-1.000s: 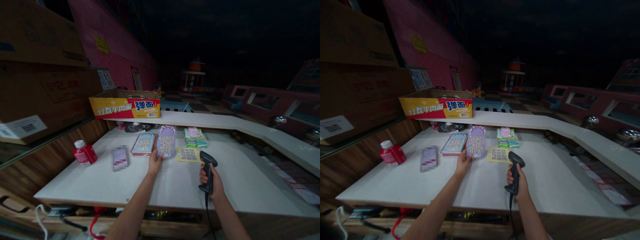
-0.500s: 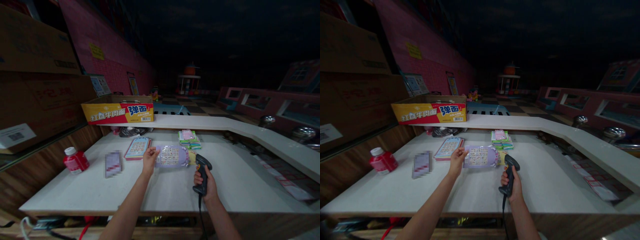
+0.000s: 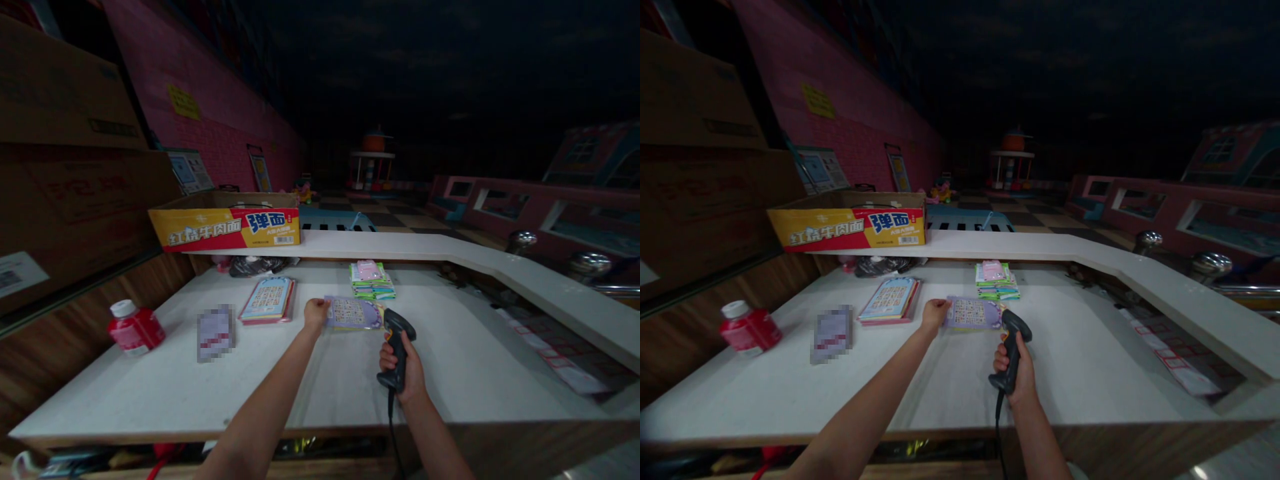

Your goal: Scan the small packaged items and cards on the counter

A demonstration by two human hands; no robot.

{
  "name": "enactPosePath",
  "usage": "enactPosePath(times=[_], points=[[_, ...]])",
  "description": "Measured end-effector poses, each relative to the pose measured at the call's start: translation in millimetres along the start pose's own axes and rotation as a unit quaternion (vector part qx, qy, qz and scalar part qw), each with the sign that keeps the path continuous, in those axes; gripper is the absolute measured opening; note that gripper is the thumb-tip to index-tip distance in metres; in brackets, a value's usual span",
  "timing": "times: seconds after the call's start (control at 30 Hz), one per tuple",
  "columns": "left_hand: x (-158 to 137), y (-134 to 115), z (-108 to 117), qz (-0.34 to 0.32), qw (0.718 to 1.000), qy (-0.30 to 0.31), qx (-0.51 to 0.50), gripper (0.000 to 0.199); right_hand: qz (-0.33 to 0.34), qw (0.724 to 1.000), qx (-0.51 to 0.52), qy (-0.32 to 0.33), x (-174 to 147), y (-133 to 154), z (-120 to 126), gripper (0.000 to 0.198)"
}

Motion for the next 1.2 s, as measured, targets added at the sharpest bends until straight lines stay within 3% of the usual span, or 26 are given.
enactPosePath(times=[0.07, 0.17, 0.27, 0.57, 0.7, 0.8, 0.97, 1.1, 1.2], points=[[-8, -3, 5, -0.070, 0.990, 0.023, 0.124, 0.015, -0.006, 1.000, 0.010, 0.002, 1, 0, 1, 0.034], [-24, -4, 15, -0.212, 0.919, 0.094, 0.318, 0.043, -0.017, 1.000, 0.017, 0.008, 2, 0, 2, 0.033], [-39, 0, 19, -0.265, 0.872, 0.165, 0.378, 0.058, -0.025, 0.999, 0.016, 0.014, 3, 0, 3, 0.033], [-49, 1, -7, -0.278, 0.856, 0.190, 0.392, 0.038, -0.014, 1.000, -0.001, 0.000, 2, 0, -1, 0.035], [-49, -2, 0, -0.286, 0.855, 0.198, 0.385, 0.044, -0.010, 0.999, -0.036, -0.008, -2, -1, -3, 0.036], [-38, -9, 24, -0.303, 0.861, 0.156, 0.377, 0.037, 0.010, 0.997, -0.077, -0.012, -5, -4, -3, 0.038], [-1, -35, 89, -0.286, 0.855, -0.016, 0.433, 0.026, 0.063, 0.986, -0.154, -0.004, -13, -10, -5, 0.038], [20, -49, 136, -0.202, 0.814, -0.145, 0.526, 0.036, 0.064, 0.980, -0.186, -0.007, -18, -13, -7, 0.041], [28, -51, 157, -0.109, 0.799, -0.150, 0.572, 0.061, 0.060, 0.981, -0.182, -0.015, -18, -12, -6, 0.040]])
Point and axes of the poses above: each hand's wrist, its own x-axis towards the middle knuckle, its own z-axis out of the back of the hand, y = z × x, the point moved 1 cm from there along x, towards the middle knuckle, and after that the axes turned 12 degrees about -y, right-handed, at the moved point
